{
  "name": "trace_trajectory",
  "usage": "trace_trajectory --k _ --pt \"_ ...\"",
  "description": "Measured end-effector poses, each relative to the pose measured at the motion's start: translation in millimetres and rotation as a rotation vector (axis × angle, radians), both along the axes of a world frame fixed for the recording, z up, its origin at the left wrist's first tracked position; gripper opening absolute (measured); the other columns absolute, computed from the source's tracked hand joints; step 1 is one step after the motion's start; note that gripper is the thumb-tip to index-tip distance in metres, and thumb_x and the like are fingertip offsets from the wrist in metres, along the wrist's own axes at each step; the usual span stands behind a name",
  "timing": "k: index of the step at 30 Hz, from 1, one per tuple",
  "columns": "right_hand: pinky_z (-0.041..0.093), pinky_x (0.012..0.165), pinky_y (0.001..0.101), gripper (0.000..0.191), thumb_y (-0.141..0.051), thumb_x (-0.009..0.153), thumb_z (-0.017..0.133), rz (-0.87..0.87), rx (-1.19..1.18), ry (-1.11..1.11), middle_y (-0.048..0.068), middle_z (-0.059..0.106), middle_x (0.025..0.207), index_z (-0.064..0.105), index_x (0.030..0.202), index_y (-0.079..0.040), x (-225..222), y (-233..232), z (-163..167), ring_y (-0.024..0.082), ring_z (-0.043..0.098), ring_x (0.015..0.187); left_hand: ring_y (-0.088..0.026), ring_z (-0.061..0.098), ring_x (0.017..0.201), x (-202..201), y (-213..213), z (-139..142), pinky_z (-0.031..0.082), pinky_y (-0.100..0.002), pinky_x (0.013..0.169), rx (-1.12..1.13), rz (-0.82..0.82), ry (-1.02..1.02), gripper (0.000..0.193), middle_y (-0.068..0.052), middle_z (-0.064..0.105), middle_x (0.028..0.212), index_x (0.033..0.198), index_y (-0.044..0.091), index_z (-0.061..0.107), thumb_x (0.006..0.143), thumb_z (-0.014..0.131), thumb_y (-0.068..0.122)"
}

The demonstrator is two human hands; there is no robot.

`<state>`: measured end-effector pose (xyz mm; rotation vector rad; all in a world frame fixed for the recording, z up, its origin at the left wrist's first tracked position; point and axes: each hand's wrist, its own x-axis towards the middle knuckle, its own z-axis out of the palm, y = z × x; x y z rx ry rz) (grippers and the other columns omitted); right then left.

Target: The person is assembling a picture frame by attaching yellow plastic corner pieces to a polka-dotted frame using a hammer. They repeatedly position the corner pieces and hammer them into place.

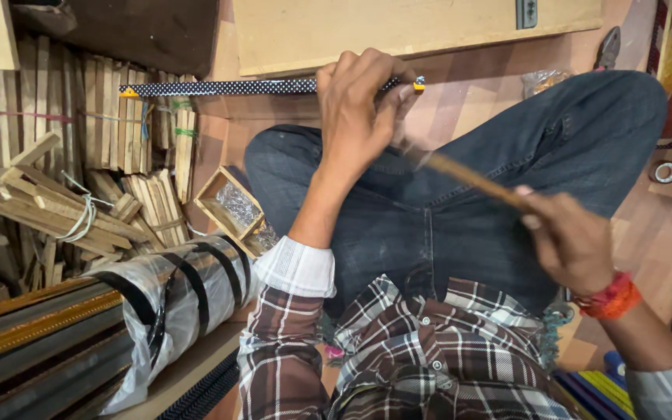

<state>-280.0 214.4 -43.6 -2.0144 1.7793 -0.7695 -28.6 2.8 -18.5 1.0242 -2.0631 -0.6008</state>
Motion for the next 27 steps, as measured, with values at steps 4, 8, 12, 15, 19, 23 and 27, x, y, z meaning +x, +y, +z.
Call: trace_trajectory --k 4,8,12,15,19,23,27 --pt "0.052 0.07 0.0372 0.053 0.015 0.093 0.06 -0.046 -0.149 -0.045 0.013 0.063 0.096 0.06 0.141 -0.008 -2.0 -5.3 24.0 0.026 0.064 0.08 -0.022 0.06 0.094 -1.1 -3.5 -0.3 0.034 -0.038 0.097 0.043 0.003 -0.008 0.011 0.002 0.068 0.095 0.096 0.013 0.07 0.086 0.075 0.015" --pt "0.052 0.069 0.0361 0.066 0.018 0.085 0.06 -0.035 -0.096 0.124 0.015 0.065 0.102 0.064 0.146 -0.008 3.3 -15.3 33.9 0.027 0.065 0.079 -0.023 0.059 0.094 -2.0 -4.8 -0.7 0.033 -0.04 0.1 0.079 0.014 -0.036 0.012 0.002 0.07 0.094 0.095 0.012 0.07 0.085 0.076 0.014" --pt "0.053 0.072 0.0349 0.065 0.017 0.088 0.058 -0.065 -0.146 0.068 0.011 0.065 0.102 0.063 0.146 -0.012 4.2 -17.0 32.9 0.026 0.067 0.083 -0.022 0.06 0.092 -2.2 -3.4 -0.9 0.032 -0.04 0.101 0.121 0.027 -0.029 0.01 0.003 0.07 0.091 0.092 0.013 0.07 0.085 0.077 0.017" --pt "0.052 0.07 0.0341 0.058 0.015 0.095 0.061 -0.073 -0.183 0.035 0.01 0.065 0.103 0.063 0.145 -0.014 3.4 -13.0 29.1 0.026 0.066 0.082 -0.021 0.06 0.094 -1.1 -2.3 -1.9 0.032 -0.04 0.102 0.106 0.015 -0.011 0.013 0.003 0.07 0.093 0.094 0.013 0.07 0.085 0.078 0.018" --pt "0.051 0.068 0.0352 0.059 0.013 0.092 0.064 -0.064 -0.108 0.133 0.01 0.066 0.1 0.065 0.145 -0.014 1.6 -8.3 25.1 0.027 0.067 0.082 -0.022 0.06 0.098 -1.1 -2.5 -4.3 0.032 -0.04 0.103 0.067 0.022 -0.024 0.014 0.003 0.07 0.098 0.097 0.013 0.069 0.086 0.076 0.015" --pt "0.052 0.07 0.0309 0.051 0.018 0.104 0.063 -0.107 -0.316 -0.088 0.011 0.065 0.103 0.061 0.145 -0.012 3.6 -8.3 21.6 0.022 0.066 0.081 -0.019 0.061 0.097 -1.1 -1.5 -7.0 0.033 -0.04 0.104 0.087 0.038 -0.023 0.022 0.003 0.07 0.098 0.105 0.014 0.065 0.087 0.078 0.018" --pt "0.052 0.072 0.0351 0.061 0.017 0.091 0.061 -0.057 -0.043 0.074 0.012 0.065 0.095 0.063 0.145 -0.009 1.1 -9.7 23.7 0.027 0.067 0.081 -0.017 0.064 0.104 -1.7 -5.3 -11.4 0.032 -0.04 0.104 0.092 0.029 0.038 0.042 0.008 0.073 0.1 0.122 0.011 0.054 0.088 0.077 0.018"
